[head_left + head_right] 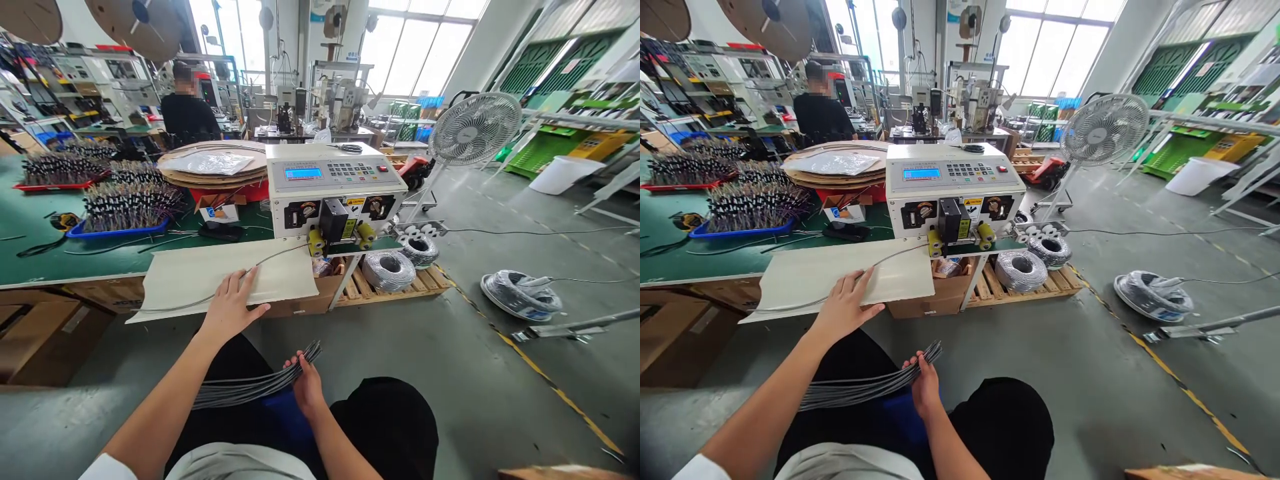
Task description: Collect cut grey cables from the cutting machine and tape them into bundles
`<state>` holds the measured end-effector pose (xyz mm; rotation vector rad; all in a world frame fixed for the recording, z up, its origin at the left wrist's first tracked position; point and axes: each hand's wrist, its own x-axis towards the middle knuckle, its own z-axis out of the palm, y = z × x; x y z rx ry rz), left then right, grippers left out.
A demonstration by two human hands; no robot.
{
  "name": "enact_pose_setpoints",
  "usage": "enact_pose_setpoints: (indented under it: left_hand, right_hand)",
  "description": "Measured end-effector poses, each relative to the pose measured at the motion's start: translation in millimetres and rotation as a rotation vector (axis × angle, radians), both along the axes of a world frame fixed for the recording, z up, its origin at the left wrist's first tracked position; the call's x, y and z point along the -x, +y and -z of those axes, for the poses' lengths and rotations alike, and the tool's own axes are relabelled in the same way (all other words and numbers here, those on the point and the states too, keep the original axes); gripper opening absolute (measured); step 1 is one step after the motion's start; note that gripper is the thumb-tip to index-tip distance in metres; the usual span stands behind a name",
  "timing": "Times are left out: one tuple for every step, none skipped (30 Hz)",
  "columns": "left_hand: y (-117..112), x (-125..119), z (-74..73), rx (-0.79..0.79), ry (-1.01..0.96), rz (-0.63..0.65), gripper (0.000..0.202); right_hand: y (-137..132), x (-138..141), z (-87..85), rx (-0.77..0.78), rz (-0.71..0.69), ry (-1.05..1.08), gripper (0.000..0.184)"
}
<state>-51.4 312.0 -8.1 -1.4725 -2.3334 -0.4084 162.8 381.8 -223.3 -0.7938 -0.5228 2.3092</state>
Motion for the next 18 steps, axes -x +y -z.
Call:
enact_pose_setpoints:
  left_hand:
    - [-5.3,0.7,1.0,0.015,0.0,-0.014,0.086]
    - [-10.8,1.8,2.0,0.029,0.004,-0.031,0.086]
    - [-16.2,3.6,3.0,0.041,0.012,-0.047,0.085]
    - [-21.6,6.0,4.1,0.051,0.02,-0.061,0.083]
    - [-26.8,9.0,5.4,0.058,0.026,-0.064,0.08]
    - [-31.9,12.2,6.9,0.062,0.029,-0.052,0.074]
    - [-36.9,15.5,8.8,0.057,0.031,-0.029,0.065]
    - [-42.1,18.4,11.3,0.041,0.036,0.0,0.055]
    - [-47.4,20.5,14.5,0.012,0.05,0.028,0.044]
    - [-52.8,21.3,18.4,-0.027,0.073,0.049,0.035]
    - [-58.3,20.3,23.2,-0.071,0.105,0.065,0.029]
    - [-63.7,17.3,28.9,-0.108,0.138,0.079,0.025]
    - [-68.8,11.9,35.7,-0.121,0.161,0.1,0.023]
    - [-73.5,4.4,43.4,-0.108,0.169,0.126,0.023]
    - [-77.8,-5.0,52.1,-0.072,0.161,0.154,0.023]
    - [-81.7,-15.9,61.7,-0.022,0.138,0.178,0.024]
    - [-85.2,-27.6,71.9,0.033,0.105,0.198,0.024]
    - [-88.4,-39.4,82.3,0.086,0.066,0.211,0.024]
  right_hand:
    - [0.4,-0.3,-0.3,0.01,0.0,-0.008,0.03]
    - [0.8,-0.5,-0.5,0.026,0.001,-0.015,0.03]
    - [1.2,-0.8,-0.5,0.042,0.001,-0.017,0.031]
    - [1.5,-1.0,-0.2,0.057,-0.002,-0.015,0.032]
    - [1.9,-1.1,0.4,0.066,-0.006,-0.01,0.032]
    - [2.2,-1.1,1.2,0.07,-0.012,-0.001,0.032]
    - [2.5,-0.8,2.2,0.07,-0.017,0.008,0.032]
    - [2.7,-0.4,3.0,0.071,-0.021,0.014,0.032]
    - [3.0,0.3,3.6,0.073,-0.025,0.017,0.032]
    - [3.1,1.1,3.7,0.074,-0.027,0.018,0.032]
    - [3.1,1.9,3.2,0.073,-0.029,0.02,0.032]
    - [3.1,2.9,2.3,0.072,-0.031,0.023,0.033]
    - [2.9,3.7,1.0,0.071,-0.033,0.03,0.034]
    - [2.7,4.5,-0.4,0.07,-0.034,0.041,0.035]
    - [2.4,5.1,-1.8,0.071,-0.032,0.05,0.036]
    - [2.1,5.6,-2.9,0.071,-0.026,0.057,0.036]
    - [1.8,5.9,-3.5,0.071,-0.017,0.056,0.036]
    - [1.4,6.1,-3.7,0.071,-0.003,0.046,0.034]
